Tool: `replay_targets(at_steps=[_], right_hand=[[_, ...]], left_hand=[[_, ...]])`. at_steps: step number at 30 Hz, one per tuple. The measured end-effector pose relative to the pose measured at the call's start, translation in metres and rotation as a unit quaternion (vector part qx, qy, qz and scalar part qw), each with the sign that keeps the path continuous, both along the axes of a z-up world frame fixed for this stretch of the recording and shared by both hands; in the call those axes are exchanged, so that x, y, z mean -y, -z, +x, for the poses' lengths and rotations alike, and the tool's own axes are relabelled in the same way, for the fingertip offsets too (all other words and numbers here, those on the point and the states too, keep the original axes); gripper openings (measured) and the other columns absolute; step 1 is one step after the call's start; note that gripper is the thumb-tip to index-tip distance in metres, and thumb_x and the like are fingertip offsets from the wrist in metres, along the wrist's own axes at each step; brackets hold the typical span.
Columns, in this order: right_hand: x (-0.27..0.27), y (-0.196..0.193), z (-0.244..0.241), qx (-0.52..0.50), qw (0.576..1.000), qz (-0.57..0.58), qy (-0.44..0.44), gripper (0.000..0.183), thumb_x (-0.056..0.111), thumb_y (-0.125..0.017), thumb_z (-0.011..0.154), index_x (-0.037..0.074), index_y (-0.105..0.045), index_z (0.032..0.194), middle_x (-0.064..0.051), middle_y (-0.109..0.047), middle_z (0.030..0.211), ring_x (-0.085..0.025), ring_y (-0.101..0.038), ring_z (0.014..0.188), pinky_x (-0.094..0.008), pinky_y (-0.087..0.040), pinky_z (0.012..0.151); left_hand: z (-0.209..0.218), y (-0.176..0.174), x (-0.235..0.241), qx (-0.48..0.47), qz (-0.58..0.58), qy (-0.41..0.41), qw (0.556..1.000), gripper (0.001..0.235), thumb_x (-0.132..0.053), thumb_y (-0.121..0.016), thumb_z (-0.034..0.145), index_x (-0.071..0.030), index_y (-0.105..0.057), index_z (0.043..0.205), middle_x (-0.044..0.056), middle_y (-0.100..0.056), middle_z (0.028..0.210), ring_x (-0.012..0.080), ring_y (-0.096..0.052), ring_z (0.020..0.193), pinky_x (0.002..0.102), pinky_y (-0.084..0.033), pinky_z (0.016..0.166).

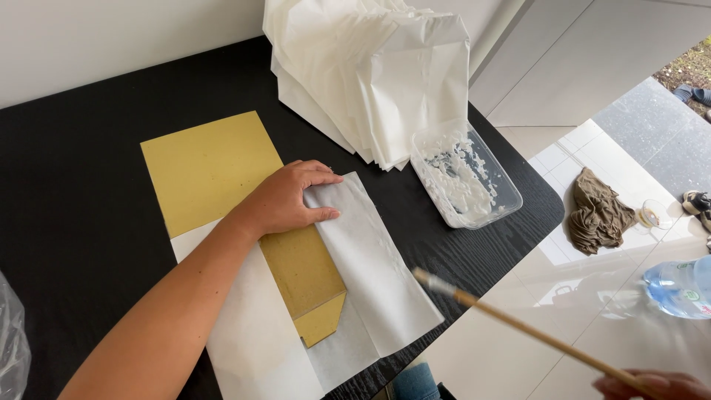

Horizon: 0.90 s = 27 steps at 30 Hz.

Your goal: The person places a white sheet of paper over a yellow cardboard box, folds the paper around the box, and uses a brush to apply white adhesive to secure the folds. The person smooths the paper and continues folding and gluing to wrap the box.

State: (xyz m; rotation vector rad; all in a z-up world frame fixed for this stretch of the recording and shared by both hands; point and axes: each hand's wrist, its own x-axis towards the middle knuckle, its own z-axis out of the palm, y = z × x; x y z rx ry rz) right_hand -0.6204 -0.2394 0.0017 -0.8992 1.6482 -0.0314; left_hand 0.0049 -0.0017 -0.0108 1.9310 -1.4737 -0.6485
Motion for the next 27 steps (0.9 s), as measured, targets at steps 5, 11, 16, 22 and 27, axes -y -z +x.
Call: replay_targets(at_steps=[5,11,16,22,27], right_hand=[[-0.141,-0.049,0.136,0.271,0.739,-0.564,-0.25,0.056,0.036,-0.057,0.088,-0.008,-0.062,0.122,-0.03,-0.08,0.108,-0.034,-0.086,0.079,-0.039,-0.071,0.082],[-0.168,-0.065,0.171,0.095,0.789,-0.562,-0.23,0.031,0.017,-0.05,0.101,-0.001,-0.075,0.106,-0.02,-0.085,0.089,-0.028,-0.079,0.065,-0.034,-0.065,0.068],[-0.123,-0.018,0.079,0.162,0.743,-0.547,-0.35,0.036,0.026,-0.048,0.1,0.009,-0.074,0.118,-0.009,-0.092,0.099,-0.015,-0.09,0.074,-0.026,-0.074,0.073],[-0.089,-0.015,0.042,0.049,0.759,-0.509,-0.402,0.037,0.026,-0.072,0.079,0.014,-0.089,0.109,-0.001,-0.097,0.095,-0.013,-0.093,0.09,-0.026,-0.067,0.092],[-0.182,-0.058,0.197,0.185,0.738,-0.633,-0.145,0.03,0.013,-0.044,0.109,-0.005,-0.068,0.103,-0.022,-0.076,0.092,-0.027,-0.074,0.063,-0.032,-0.06,0.072]], left_hand=[[0.0,0.003,0.001,-0.002,-0.006,-0.002,1.0,0.06,-0.041,-0.081,0.079,-0.025,-0.068,0.135,-0.003,-0.061,0.141,0.0145,-0.055,0.13,0.032,-0.043,0.107],[0.002,0.005,0.002,-0.001,-0.014,0.005,1.0,0.061,-0.042,-0.081,0.079,-0.024,-0.068,0.135,-0.003,-0.062,0.14,0.0154,-0.055,0.13,0.032,-0.042,0.108],[0.0,0.0,0.001,-0.002,-0.005,-0.001,1.0,0.06,-0.041,-0.081,0.078,-0.025,-0.069,0.135,-0.002,-0.061,0.141,0.015,-0.056,0.128,0.031,-0.045,0.104],[0.001,0.005,0.002,0.006,-0.008,-0.003,1.0,0.06,-0.042,-0.081,0.078,-0.025,-0.069,0.135,-0.003,-0.061,0.142,0.0154,-0.054,0.132,0.032,-0.042,0.108],[0.002,0.007,0.003,0.006,-0.006,-0.005,1.0,0.06,-0.041,-0.081,0.078,-0.026,-0.069,0.134,-0.003,-0.06,0.143,0.0143,-0.055,0.13,0.031,-0.045,0.103]])
